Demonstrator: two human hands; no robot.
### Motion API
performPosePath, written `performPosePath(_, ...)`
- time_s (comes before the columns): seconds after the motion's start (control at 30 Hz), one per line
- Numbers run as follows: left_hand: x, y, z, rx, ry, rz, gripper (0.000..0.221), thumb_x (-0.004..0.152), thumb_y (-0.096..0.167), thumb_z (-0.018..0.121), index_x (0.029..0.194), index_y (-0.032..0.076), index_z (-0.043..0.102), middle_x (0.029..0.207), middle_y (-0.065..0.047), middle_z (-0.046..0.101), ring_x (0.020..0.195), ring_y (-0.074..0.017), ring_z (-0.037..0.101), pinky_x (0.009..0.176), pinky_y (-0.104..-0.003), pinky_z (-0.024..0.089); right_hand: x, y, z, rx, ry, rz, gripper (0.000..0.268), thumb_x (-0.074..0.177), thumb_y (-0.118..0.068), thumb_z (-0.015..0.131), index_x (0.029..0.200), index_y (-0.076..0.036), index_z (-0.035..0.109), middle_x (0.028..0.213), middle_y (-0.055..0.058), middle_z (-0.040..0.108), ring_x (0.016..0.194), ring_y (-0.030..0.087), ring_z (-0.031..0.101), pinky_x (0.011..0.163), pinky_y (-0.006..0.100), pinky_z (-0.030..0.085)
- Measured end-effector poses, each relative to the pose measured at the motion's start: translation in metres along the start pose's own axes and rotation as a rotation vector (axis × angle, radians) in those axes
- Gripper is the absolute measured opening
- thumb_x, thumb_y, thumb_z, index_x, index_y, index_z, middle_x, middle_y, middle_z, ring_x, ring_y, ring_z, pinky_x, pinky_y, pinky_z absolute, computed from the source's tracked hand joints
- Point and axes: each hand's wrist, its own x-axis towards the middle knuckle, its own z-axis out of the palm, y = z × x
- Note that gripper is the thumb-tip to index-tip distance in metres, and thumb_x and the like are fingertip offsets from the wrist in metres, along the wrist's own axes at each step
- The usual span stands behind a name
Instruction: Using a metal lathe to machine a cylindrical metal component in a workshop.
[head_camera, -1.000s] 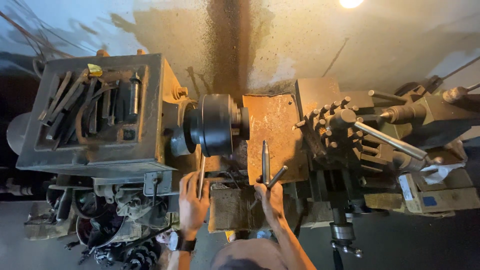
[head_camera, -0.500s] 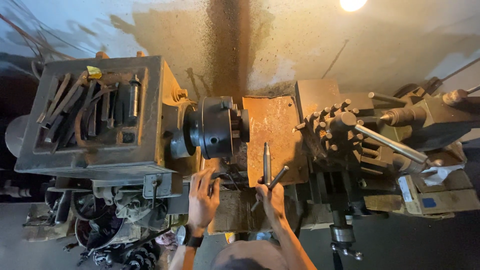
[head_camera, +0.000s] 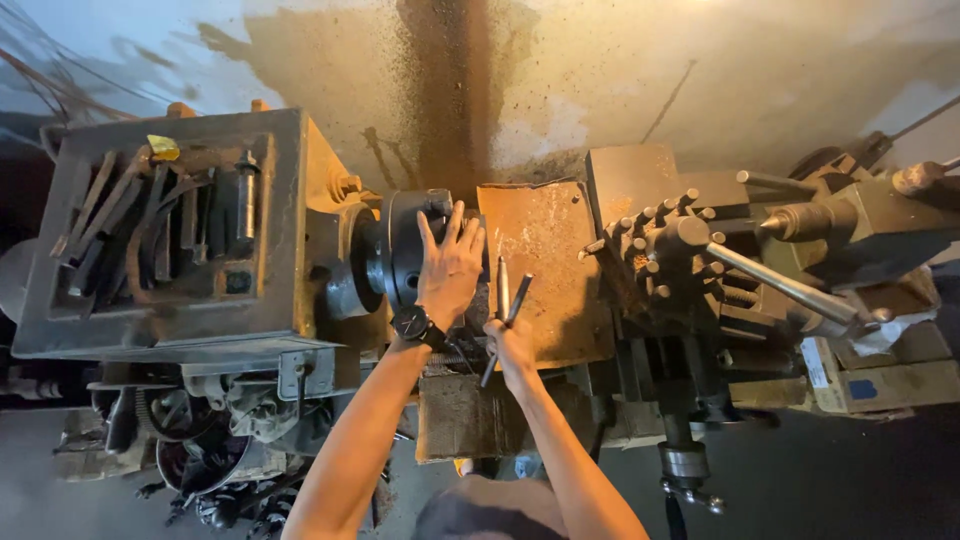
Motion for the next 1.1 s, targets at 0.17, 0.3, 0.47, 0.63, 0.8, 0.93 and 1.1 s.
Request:
performPosePath(0.17, 0.0, -0.003, -0.002, -0.079, 0.014, 0.0, 0.051, 0.086, 0.006, 0.06, 0.136, 0.0, 0.059, 0.144, -0.008, 0.054, 0.151, -0.0338, 0.028, 0.116, -0.076, 0.013, -0.003, -0.005, 0.013, -0.002, 0.01, -0.025, 0.004, 0.085, -0.004, 0.063, 0.082, -0.005, 0.06, 0.061, -0.004, 0.049, 0.048, 0.008, 0.045, 0.045, 0.026, 0.036)
performPosePath(0.3, 0.0, -0.001, -0.004, -0.118, 0.037, -0.017, 0.049, 0.085, 0.006, 0.06, 0.134, 0.0, 0.06, 0.141, -0.008, 0.055, 0.151, -0.033, 0.029, 0.116, -0.077, 0.014, 0.003, 0.01, 0.019, 0.014, 0.238, -0.214, 0.009, 0.087, -0.006, 0.063, 0.081, -0.002, 0.059, 0.063, -0.003, 0.053, 0.05, 0.008, 0.048, 0.045, 0.027, 0.038)
performPosePath(0.47, 0.0, -0.002, -0.001, -0.128, 0.033, -0.011, 0.051, 0.085, 0.003, 0.06, 0.135, -0.001, 0.059, 0.143, -0.008, 0.054, 0.151, -0.033, 0.028, 0.116, -0.077, 0.013, -0.003, -0.011, 0.003, -0.058, 0.035, -0.064, 0.005, 0.088, -0.007, 0.061, 0.091, -0.003, 0.06, 0.065, -0.003, 0.05, 0.051, 0.008, 0.045, 0.045, 0.027, 0.033)
performPosePath(0.63, -0.001, -0.004, -0.003, -0.124, -0.003, -0.03, 0.052, 0.086, 0.002, 0.06, 0.138, -0.001, 0.057, 0.145, -0.008, 0.053, 0.152, -0.0333, 0.027, 0.116, -0.077, 0.012, -0.01, 0.007, -0.017, 0.003, 0.112, -0.117, 0.009, 0.087, -0.008, 0.061, 0.094, -0.002, 0.06, 0.067, -0.001, 0.053, 0.053, 0.009, 0.048, 0.048, 0.027, 0.04)
performPosePath(0.8, -0.007, -0.001, -0.017, -0.411, 0.123, -0.017, 0.058, 0.075, 0.018, 0.073, 0.128, -0.001, 0.06, 0.146, -0.015, 0.052, 0.148, -0.0386, 0.029, 0.109, -0.078, 0.008, -0.049, -0.001, -0.021, -0.042, 0.109, -0.074, 0.016, 0.082, -0.007, 0.063, 0.096, -0.001, 0.06, 0.069, 0.001, 0.055, 0.053, 0.011, 0.051, 0.049, 0.028, 0.042)
performPosePath(0.93, -0.105, -0.001, -0.039, -0.621, 0.502, -0.157, 0.029, 0.092, 0.013, 0.069, 0.12, 0.006, 0.066, 0.127, -0.012, 0.065, 0.128, -0.0277, 0.058, 0.114, -0.053, 0.039, -0.077, -0.01, -0.028, -0.077, 0.111, -0.031, 0.016, 0.082, -0.006, 0.067, 0.096, 0.001, 0.061, 0.069, 0.0, 0.054, 0.054, 0.011, 0.05, 0.05, 0.028, 0.04)
performPosePath(1.1, -0.247, -0.055, -0.007, 0.191, 0.174, -0.93, 0.057, 0.092, 0.042, 0.072, 0.119, -0.007, 0.06, 0.111, -0.021, 0.061, 0.115, -0.0402, 0.056, 0.099, -0.052, 0.049, -0.096, -0.029, -0.027, -0.182, 0.021, -0.132, 0.013, 0.087, -0.005, 0.065, 0.098, 0.0, 0.061, 0.067, -0.001, 0.051, 0.058, 0.008, 0.049, 0.051, 0.026, 0.038)
